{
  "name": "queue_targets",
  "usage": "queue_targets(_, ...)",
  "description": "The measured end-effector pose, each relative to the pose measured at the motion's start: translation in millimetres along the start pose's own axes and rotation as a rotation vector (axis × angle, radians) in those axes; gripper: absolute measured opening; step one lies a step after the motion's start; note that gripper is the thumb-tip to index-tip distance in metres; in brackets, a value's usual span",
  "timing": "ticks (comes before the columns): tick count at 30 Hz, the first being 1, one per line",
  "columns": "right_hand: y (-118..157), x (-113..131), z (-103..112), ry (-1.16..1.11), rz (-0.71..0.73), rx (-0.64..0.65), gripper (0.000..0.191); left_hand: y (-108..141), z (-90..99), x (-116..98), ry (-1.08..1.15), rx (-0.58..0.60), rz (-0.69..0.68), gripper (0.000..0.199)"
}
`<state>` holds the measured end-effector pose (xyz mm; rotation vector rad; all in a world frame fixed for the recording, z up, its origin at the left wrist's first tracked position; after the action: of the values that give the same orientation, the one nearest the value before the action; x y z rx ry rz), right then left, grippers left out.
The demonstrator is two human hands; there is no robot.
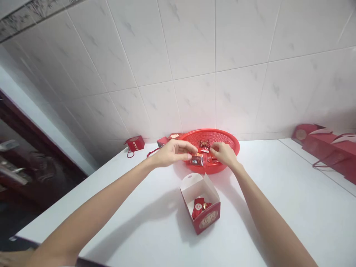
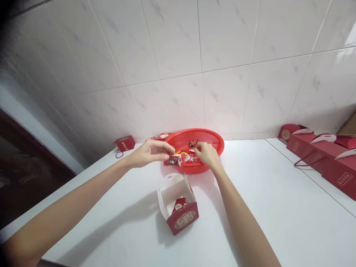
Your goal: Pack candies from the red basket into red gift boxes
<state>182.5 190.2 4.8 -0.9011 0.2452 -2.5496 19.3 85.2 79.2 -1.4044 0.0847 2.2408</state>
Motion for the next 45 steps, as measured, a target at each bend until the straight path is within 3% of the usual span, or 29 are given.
queue_targets(4, -1, 5, 8, -0.148, 0.048, -0.071, 0.017, 48, -29.7, -17, -0.301, 0.065, -0.024, 0.022)
queue_targets(9, 20, 34, 29, -0.319, 0.176, -0.04, 0.015, 83, -38.7, -10, -0.419, 0.037, 0.061, 0.025)
queue_targets(15, 93, 67, 38, -0.386, 0.422, 0.235, 0.028, 92, -43.8, 13, -0.348, 0.025, 0.043, 0.03)
queue_targets(19, 135, 67, 29, -0.395, 0.463, 0.3, 0.022, 90, -56.3, 32, -0.32, -0.039, 0.022, 0.04)
queue_targets(23, 155, 66, 8, -0.438, 0.469, 0.325, 0.026, 90, -64.9, 45, -0.275, -0.105, 0.05, 0.065)
queue_targets(27, 158, 62, -5, -0.48, 0.436, 0.196, 0.025, 91, -64.0, 49, -0.247, -0.172, 0.088, 0.073)
queue_targets(30, 158, 52, -9, -0.438, 0.366, 0.034, 0.022, 91, -65.2, 45, -0.266, -0.187, 0.058, 0.054)
queue_targets(34, 159, 42, -12, -0.387, 0.34, -0.118, 0.024, 90, -75.3, 40, -0.247, -0.116, 0.001, 0.033)
queue_targets(39, 158, 39, -15, -0.33, 0.342, -0.161, 0.022, 94, -84.9, 47, -0.248, -0.064, 0.057, 0.037)
queue_targets(45, 169, 52, -12, -0.133, 0.368, -0.221, 0.034, 97, -86.8, 50, -0.374, -0.134, 0.064, 0.044)
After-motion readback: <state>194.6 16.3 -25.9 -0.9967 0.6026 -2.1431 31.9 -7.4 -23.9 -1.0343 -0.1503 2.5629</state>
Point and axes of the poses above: each hand's wrist, its own y-axis away from the middle knuckle, its own z-axis out of the back of the hand, x = y × z, the point moved 7 cm from there along -y, towards the middle knuckle, and after that the axes turned 6 degrees about y, right-handed, at the moved point
